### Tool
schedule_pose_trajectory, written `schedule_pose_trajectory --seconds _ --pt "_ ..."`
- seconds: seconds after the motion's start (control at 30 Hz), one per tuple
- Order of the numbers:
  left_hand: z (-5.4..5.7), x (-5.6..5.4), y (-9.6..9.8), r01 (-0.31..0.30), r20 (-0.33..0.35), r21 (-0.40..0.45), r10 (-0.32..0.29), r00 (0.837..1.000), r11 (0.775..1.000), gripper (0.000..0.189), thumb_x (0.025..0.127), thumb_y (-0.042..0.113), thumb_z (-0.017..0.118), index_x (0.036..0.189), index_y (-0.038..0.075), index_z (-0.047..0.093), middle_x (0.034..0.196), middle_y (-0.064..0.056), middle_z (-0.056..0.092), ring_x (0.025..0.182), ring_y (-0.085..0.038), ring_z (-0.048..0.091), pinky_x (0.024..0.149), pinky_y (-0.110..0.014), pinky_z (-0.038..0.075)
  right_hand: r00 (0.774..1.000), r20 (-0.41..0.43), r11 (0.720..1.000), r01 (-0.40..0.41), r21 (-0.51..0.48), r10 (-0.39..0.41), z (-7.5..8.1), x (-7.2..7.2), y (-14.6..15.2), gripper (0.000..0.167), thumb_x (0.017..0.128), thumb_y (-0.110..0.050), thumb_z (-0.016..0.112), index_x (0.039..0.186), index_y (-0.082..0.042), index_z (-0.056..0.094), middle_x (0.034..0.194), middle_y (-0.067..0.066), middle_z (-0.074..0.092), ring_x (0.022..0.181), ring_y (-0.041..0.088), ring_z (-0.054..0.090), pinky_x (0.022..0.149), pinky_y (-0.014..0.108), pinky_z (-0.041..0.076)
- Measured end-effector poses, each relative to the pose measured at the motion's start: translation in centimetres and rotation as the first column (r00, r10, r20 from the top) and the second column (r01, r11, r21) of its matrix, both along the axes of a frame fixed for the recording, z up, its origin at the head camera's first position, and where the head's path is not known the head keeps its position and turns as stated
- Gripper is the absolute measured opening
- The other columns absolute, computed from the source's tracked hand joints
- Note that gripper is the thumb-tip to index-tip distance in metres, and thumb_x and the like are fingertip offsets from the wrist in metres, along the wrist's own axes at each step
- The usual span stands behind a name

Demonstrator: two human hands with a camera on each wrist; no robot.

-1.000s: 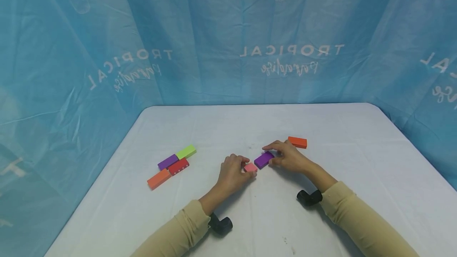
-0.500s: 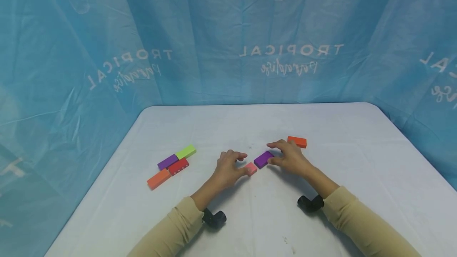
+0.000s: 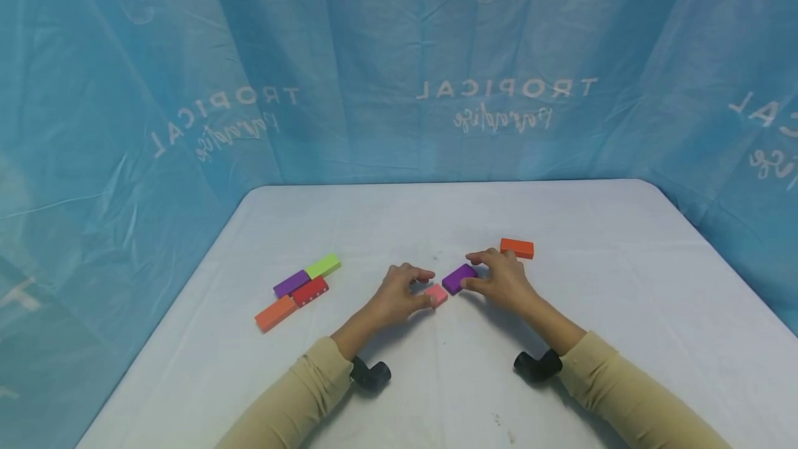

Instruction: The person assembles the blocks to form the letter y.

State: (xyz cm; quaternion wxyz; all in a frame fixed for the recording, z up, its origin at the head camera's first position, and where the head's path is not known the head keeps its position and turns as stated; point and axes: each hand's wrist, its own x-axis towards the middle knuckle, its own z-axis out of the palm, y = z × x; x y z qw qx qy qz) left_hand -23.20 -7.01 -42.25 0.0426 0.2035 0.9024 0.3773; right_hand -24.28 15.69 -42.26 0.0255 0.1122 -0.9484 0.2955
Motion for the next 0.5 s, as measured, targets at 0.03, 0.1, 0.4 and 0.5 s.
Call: schedule_pose_trajectory --seconds 0.03,0.1,0.4,0.5 --pt "-0.08 -0.04 0.02 0.0 0.006 -0.002 0.0 1.0 1.0 0.044 0.078 0.022 0.075 0.119 0.01 0.064 0.108 -0.007 0.062 0.1 -0.021 0.046 0.085 -0.033 0.039 1.0 0.001 1.0 0.006 -0.001 -0.006 -0.05 0.02 -0.07 0.053 0.077 -0.035 0.075 0.123 -0.011 0.062 0.12 0.013 0.062 0.109 0.032 0.045 0.081 0.043 0.039" --pt "-0.23 -0.09 0.06 0.0 0.01 -0.008 0.0 1.0 1.0 0.043 0.078 0.02 0.075 0.119 0.011 0.065 0.109 -0.007 0.062 0.1 -0.02 0.046 0.086 -0.033 0.039 1.0 0.004 1.0 0.017 0.005 -0.017 -0.19 0.0 -0.2 0.052 0.077 -0.034 0.075 0.123 -0.011 0.063 0.119 0.012 0.062 0.107 0.031 0.046 0.079 0.041 0.038" --pt "-0.52 -0.02 0.3 -0.011 -0.01 -0.01 0.011 1.0 1.0 0.037 0.078 0.017 0.074 0.114 0.011 0.068 0.105 -0.006 0.064 0.094 -0.017 0.045 0.081 -0.03 0.036 0.999 0.008 0.999 0.042 0.024 -0.042 -0.63 -0.12 -0.67 0.05 0.076 -0.032 0.077 0.12 -0.012 0.065 0.115 0.011 0.064 0.102 0.027 0.045 0.075 0.035 0.036" --pt "-0.56 0.04 0.36 -0.012 -0.02 -0.008 0.012 1.0 1.0 0.035 0.078 0.016 0.073 0.113 0.011 0.068 0.104 -0.006 0.065 0.092 -0.017 0.044 0.08 -0.03 0.035 0.999 0.007 0.999 0.041 0.028 -0.041 -0.64 -0.13 -0.71 0.049 0.075 -0.031 0.077 0.12 -0.012 0.065 0.115 0.011 0.064 0.099 0.026 0.045 0.073 0.033 0.034"
